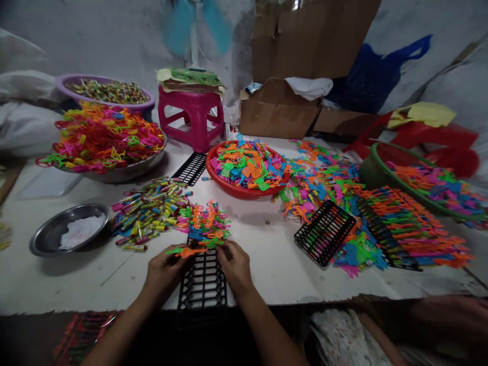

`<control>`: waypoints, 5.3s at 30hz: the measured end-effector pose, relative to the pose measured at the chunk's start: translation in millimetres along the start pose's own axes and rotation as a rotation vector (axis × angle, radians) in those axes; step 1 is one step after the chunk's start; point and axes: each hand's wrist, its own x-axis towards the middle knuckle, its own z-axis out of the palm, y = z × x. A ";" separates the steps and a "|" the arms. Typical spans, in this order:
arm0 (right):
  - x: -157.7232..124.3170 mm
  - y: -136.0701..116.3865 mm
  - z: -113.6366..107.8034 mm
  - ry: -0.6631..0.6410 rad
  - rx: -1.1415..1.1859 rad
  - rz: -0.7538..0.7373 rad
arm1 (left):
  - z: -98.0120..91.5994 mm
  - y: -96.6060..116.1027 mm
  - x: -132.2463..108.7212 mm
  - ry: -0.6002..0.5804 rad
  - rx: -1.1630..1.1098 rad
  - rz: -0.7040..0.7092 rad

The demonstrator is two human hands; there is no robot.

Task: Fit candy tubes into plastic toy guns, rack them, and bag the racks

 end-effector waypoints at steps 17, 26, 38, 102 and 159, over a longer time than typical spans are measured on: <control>42.7 -0.6 -48.3 -0.022 -0.508 0.095 | -10.2 12.5 9.7 -0.052 0.069 -0.303; 160.7 27.9 -155.1 0.454 -0.685 0.496 | -18.9 10.2 -21.8 -0.014 0.130 -0.085; 80.2 -13.4 -116.8 0.482 0.032 0.159 | -5.3 35.9 -30.9 -0.075 0.143 0.210; 9.9 12.9 -21.7 -0.193 0.159 0.023 | -60.6 25.9 -28.6 -0.175 -0.185 -0.251; 15.7 7.6 0.8 -0.073 -0.478 -0.072 | 1.2 13.5 7.8 0.005 0.048 -0.176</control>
